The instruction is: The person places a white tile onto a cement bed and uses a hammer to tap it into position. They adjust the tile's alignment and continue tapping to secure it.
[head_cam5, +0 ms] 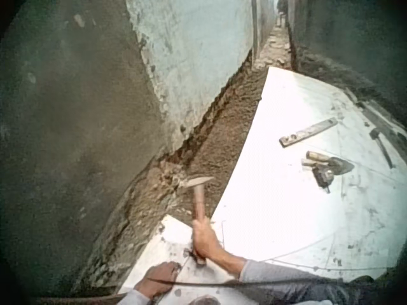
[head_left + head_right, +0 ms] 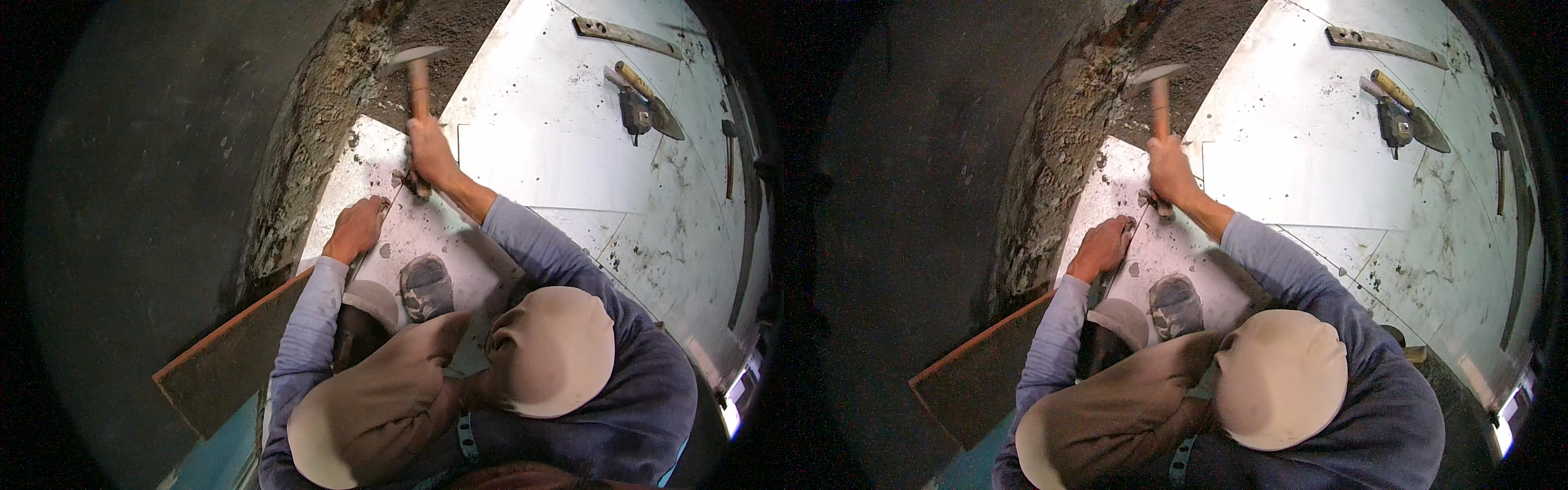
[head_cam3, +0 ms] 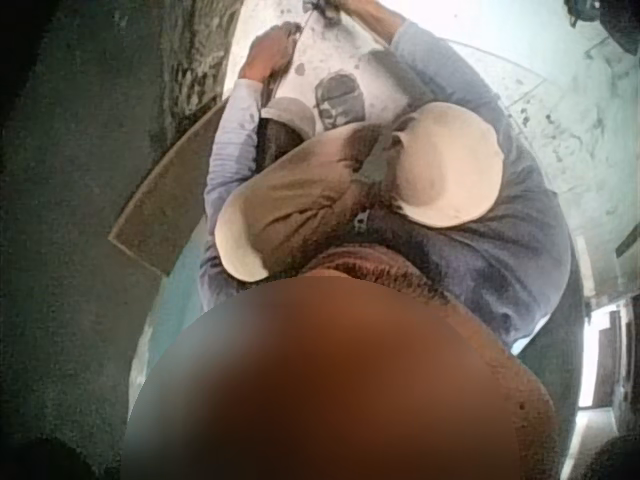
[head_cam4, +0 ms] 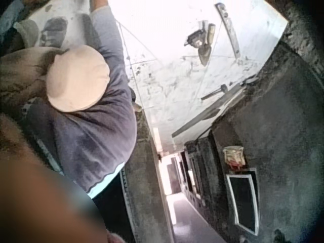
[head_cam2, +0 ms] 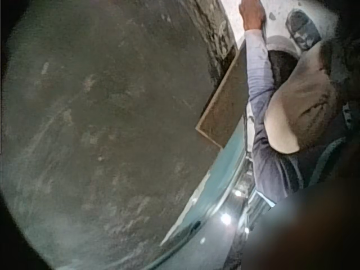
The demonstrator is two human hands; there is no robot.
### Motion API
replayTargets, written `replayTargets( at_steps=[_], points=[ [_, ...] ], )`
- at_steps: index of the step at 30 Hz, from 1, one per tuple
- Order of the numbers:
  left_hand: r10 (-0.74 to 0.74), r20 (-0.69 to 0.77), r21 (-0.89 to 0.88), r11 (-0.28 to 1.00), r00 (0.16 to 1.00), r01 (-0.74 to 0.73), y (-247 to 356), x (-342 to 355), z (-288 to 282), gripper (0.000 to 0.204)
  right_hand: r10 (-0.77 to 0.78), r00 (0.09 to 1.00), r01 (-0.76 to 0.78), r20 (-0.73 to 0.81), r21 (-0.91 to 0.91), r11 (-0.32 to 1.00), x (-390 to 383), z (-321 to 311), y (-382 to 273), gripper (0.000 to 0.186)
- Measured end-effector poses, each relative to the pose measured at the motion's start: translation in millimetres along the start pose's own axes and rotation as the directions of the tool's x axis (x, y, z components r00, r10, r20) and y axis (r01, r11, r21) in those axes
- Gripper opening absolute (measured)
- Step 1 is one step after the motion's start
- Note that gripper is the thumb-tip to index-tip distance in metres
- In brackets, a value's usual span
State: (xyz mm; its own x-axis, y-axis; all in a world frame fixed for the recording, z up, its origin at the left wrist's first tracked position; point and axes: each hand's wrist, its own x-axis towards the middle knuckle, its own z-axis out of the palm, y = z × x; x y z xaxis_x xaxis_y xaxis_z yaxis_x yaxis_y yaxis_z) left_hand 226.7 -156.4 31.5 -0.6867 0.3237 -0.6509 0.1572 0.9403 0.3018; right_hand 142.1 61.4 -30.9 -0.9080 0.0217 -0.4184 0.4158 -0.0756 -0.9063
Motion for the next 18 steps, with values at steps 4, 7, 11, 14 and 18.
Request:
replayTargets(
  at_steps=[4,7,11,14,18],
  points=[
    [-0.068,0.032,-0.023,0.997,0.997,0.068,2,0,-2,0.031,0.048,0.993,-0.019,0.108,-0.253,0.967,-6,-4,-7,0.052],
    [-0.047,0.009,-0.046,0.998,0.999,0.048,0,1,3,0.031,0.008,1.0,-0.009,-0.023,-0.048,0.999,-20,-1,-20,0.051],
    [0.003,-0.042,0.025,1.0,0.999,-0.002,-3,5,12,0.029,0.154,0.976,-0.143,0.156,-0.08,0.987,-24,-12,-38,0.037],
    [-0.008,-0.054,-0.002,1.0,0.999,0.007,-3,7,15,0.027,0.164,0.982,-0.175,0.094,0.123,0.977,-21,-14,-35,0.033],
    [-0.006,-0.022,-0.004,1.0,1.0,0.006,-2,9,14,0.027,0.235,0.873,-0.331,0.427,0.165,0.929,-16,-3,-17,0.031]
  ],
)
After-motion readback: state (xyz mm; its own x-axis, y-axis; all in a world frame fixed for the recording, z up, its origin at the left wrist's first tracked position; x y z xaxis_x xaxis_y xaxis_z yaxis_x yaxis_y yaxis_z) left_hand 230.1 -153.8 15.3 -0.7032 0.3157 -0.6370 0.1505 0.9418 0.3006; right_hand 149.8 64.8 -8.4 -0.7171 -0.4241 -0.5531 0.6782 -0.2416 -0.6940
